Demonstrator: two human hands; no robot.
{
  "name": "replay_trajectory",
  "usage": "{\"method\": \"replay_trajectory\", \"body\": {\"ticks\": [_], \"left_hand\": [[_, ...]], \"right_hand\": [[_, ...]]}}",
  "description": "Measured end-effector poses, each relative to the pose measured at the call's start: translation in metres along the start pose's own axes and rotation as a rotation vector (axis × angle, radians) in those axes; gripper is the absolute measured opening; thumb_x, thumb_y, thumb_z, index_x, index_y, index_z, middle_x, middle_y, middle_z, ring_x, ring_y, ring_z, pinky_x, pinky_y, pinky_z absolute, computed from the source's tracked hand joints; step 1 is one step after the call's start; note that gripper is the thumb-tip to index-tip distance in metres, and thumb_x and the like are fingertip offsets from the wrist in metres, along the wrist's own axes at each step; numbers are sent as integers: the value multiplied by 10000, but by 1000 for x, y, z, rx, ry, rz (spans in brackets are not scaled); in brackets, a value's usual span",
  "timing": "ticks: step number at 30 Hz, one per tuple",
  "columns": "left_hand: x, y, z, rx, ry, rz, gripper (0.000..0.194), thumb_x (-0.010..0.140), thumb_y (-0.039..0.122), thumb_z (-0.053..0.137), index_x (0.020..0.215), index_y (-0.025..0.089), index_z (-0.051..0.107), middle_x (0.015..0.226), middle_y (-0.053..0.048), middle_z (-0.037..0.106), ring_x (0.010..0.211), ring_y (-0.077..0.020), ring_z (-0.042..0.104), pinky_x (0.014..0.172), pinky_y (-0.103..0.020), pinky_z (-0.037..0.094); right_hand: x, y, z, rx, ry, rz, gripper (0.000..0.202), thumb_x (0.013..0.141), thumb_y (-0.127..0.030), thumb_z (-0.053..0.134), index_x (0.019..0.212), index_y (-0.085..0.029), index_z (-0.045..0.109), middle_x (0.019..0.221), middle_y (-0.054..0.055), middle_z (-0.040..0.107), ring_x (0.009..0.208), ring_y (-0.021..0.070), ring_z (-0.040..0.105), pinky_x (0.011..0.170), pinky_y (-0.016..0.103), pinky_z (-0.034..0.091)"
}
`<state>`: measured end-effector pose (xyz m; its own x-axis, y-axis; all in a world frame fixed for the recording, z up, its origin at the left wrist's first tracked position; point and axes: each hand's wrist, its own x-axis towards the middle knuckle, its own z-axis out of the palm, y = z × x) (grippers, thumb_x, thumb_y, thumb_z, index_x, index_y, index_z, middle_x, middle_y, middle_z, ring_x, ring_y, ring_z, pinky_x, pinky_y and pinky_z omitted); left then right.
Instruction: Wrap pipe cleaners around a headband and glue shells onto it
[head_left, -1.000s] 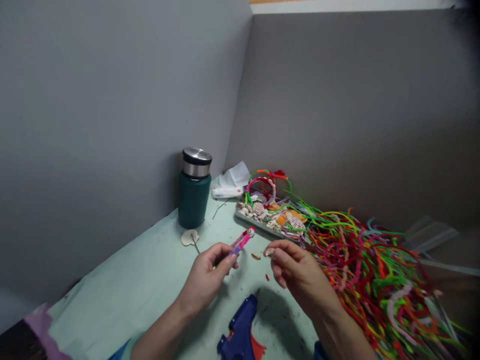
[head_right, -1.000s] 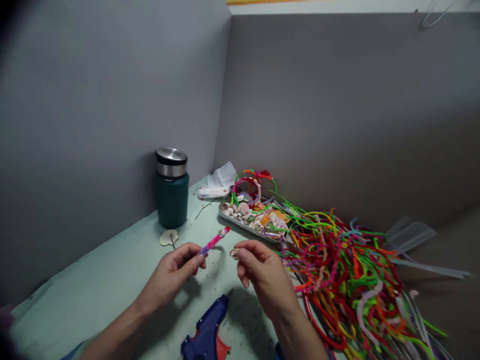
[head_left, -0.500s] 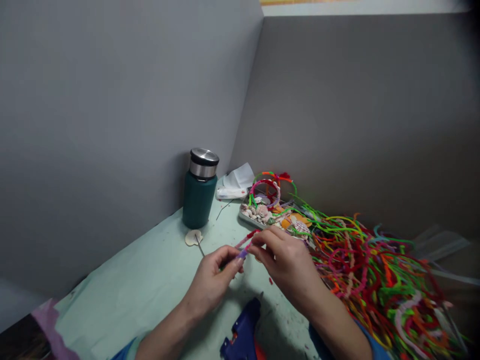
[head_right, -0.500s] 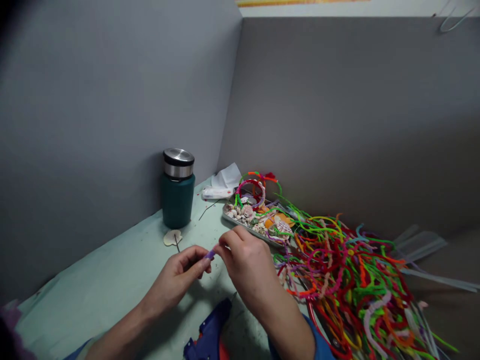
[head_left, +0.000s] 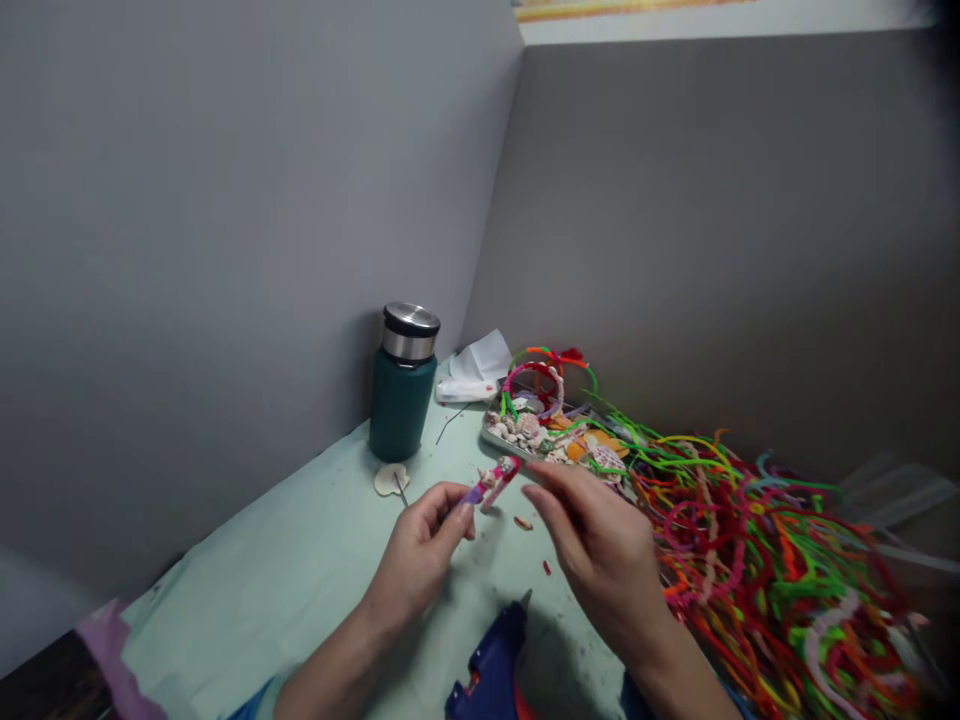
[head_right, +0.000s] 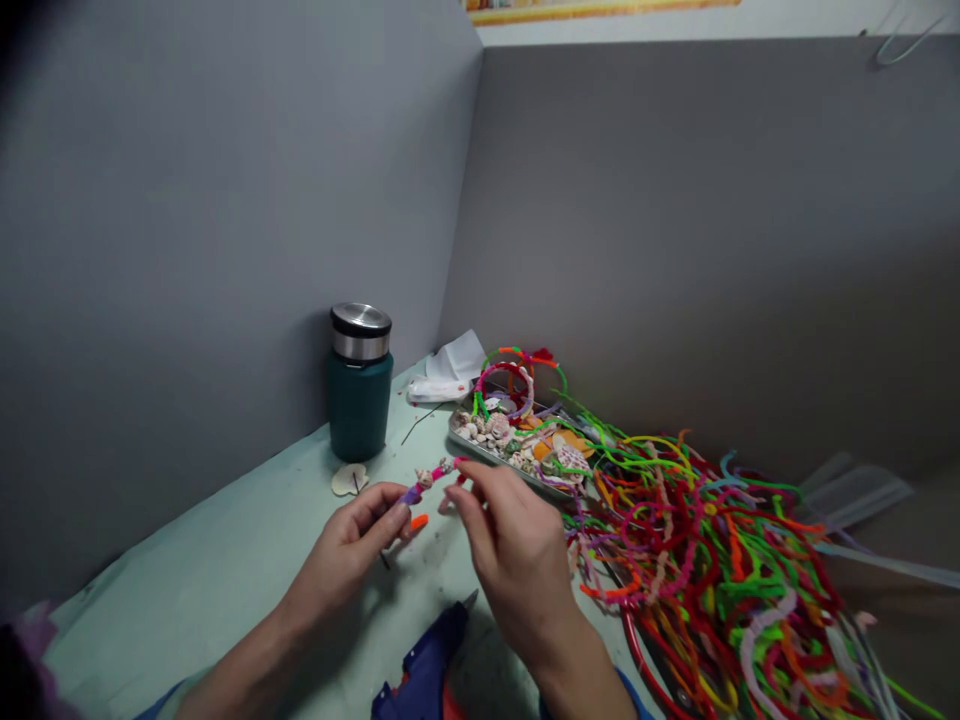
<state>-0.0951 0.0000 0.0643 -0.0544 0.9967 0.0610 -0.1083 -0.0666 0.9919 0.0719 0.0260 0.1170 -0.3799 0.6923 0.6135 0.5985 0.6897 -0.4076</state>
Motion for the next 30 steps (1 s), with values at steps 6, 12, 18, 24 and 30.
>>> {"method": "replay_trajectory", "body": {"ticks": [6,12,18,24,30], "left_hand": [[0,-1,-1,-140,43,-48,295,830,431,543,819,141,595,612,33,425,590,-80,361,575,-198,309],[0,-4,-4,-389,-121,-116,274,838,392,542,774,129,587,519,60,315,523,-72,308,562,-212,330],[1,2,-3,-315,-124,-163,417,842,518,474,727,133,583,485,59,346,425,-57,250,444,-210,317],[2,3,-6,-320,-150,-218,375,804,467,567,632,134,545,431,91,221,413,-38,152,412,-197,126],[0,2,-12,-371,-140,-190,351,778,429,605,606,130,538,435,95,191,419,-33,120,431,-217,92]], "right_hand": [[-25,14,3,83,-66,110,179,903,-278,480,950,-198,632,792,40,630,682,151,596,626,243,458],[-25,32,7,22,-2,185,269,886,-332,513,1112,-209,592,908,59,608,670,150,588,623,260,465],[-26,30,7,112,-102,168,234,917,-318,455,904,-211,662,773,35,609,691,158,610,597,240,451],[-26,23,9,142,-99,137,224,914,-297,466,919,-211,673,757,34,602,678,151,604,587,232,441],[-26,23,13,145,-109,100,204,911,-264,472,913,-213,670,734,20,584,641,132,572,579,226,419]]}}
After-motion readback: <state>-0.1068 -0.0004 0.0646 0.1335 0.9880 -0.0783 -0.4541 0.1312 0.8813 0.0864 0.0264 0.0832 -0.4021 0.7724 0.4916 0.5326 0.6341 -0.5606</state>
